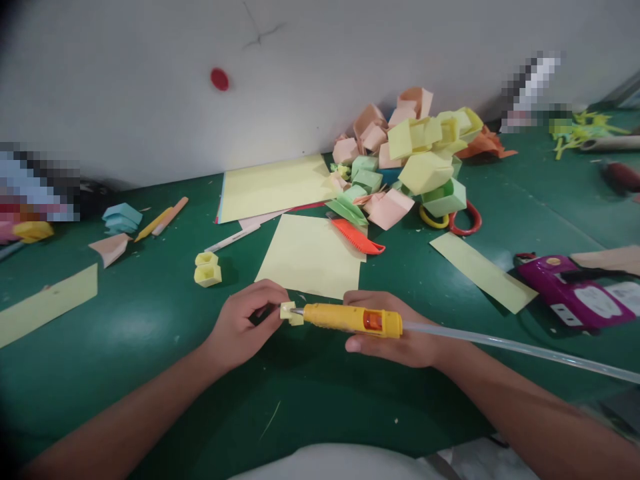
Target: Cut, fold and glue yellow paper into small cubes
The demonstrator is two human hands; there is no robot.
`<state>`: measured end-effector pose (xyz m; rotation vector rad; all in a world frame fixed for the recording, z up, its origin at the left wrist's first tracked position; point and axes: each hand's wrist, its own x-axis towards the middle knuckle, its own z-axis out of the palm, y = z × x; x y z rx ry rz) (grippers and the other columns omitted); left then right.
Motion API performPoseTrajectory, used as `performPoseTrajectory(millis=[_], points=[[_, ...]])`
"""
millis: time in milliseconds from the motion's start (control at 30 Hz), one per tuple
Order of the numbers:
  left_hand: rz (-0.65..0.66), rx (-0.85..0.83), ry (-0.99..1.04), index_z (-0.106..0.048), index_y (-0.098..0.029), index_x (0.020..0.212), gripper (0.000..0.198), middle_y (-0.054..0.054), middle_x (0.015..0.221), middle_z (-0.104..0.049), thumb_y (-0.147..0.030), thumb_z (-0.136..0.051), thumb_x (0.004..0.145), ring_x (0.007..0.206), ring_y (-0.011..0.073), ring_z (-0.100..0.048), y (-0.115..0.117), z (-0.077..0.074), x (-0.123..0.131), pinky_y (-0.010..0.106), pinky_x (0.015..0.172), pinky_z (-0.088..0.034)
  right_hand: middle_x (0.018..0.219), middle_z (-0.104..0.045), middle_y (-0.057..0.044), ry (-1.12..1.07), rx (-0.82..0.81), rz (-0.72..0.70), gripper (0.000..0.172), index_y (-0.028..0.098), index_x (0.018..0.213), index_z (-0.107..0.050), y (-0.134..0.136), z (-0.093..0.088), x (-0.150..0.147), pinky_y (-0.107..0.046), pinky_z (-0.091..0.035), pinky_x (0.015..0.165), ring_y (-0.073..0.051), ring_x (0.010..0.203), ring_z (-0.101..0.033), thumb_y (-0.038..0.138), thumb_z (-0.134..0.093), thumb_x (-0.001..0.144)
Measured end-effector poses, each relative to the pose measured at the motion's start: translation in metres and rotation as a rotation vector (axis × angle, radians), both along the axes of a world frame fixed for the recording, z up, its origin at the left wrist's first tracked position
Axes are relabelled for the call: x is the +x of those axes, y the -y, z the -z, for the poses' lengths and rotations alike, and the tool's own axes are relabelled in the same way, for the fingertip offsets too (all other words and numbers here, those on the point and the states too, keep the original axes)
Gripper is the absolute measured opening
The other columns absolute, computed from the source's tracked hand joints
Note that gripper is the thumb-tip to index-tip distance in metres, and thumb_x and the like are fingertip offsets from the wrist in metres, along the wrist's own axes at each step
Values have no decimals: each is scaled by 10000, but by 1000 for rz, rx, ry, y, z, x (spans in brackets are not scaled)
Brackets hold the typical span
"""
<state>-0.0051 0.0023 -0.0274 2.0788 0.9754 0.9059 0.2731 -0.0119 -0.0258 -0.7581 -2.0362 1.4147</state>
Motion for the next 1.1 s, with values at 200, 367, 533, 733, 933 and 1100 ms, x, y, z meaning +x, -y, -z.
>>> performPoseTrajectory(millis=[200, 367, 533, 733, 933, 1100], points=[[0, 17, 11, -693, -183, 880, 130, 38, 894, -692, -116, -582, 882, 709, 112, -614, 0, 0, 0, 212, 624, -507, 761, -446, 22, 1, 21, -14, 308, 205, 770, -488, 1, -3, -1, -277, -350, 580, -119, 655, -431, 431, -596, 949], [11, 23, 39, -694, -181, 874, 134, 48, 893, -694, -116, -577, 879, 707, 118, -626, 1, -2, 0, 222, 624, -515, 786, -469, 11, 29, 36, 69, 327, 203, 743, -483, 2, 0, 4, -283, -366, 575, -118, 641, -444, 436, -594, 944], [15, 22, 52, -688, -182, 861, 132, 58, 889, -705, -127, -570, 880, 714, 127, -635, 0, -4, 0, 229, 615, -520, 802, -531, -13, 132, 210, 278, 294, 216, 769, -546, 3, -4, 24, -304, -420, 608, -153, 677, -523, 445, -575, 951], [4, 3, 48, -685, -184, 856, 112, 55, 902, -707, -151, -585, 893, 691, 115, -606, 1, -3, 0, 213, 585, -496, 1016, -632, -88, 597, 724, 563, 227, 237, 996, -575, 1, -9, 86, -364, -497, 766, -249, 852, -638, 403, -670, 875], [-23, 4, 38, -682, -183, 861, 113, 45, 901, -700, -128, -585, 883, 672, 105, -588, 2, -1, 0, 207, 584, -481, 1043, -621, -128, 1185, 673, 674, 284, 235, 931, -506, -6, 10, 168, -423, -500, 731, -309, 861, -638, 509, -524, 860], [-53, 20, 31, -679, -183, 846, 100, 44, 881, -697, -154, -594, 890, 644, 103, -566, 2, 0, 0, 210, 566, -465, 1097, -611, -180, 1162, 617, 593, 315, 186, 1033, -536, -19, 24, 204, -411, -480, 911, -309, 985, -618, 406, -587, 813]])
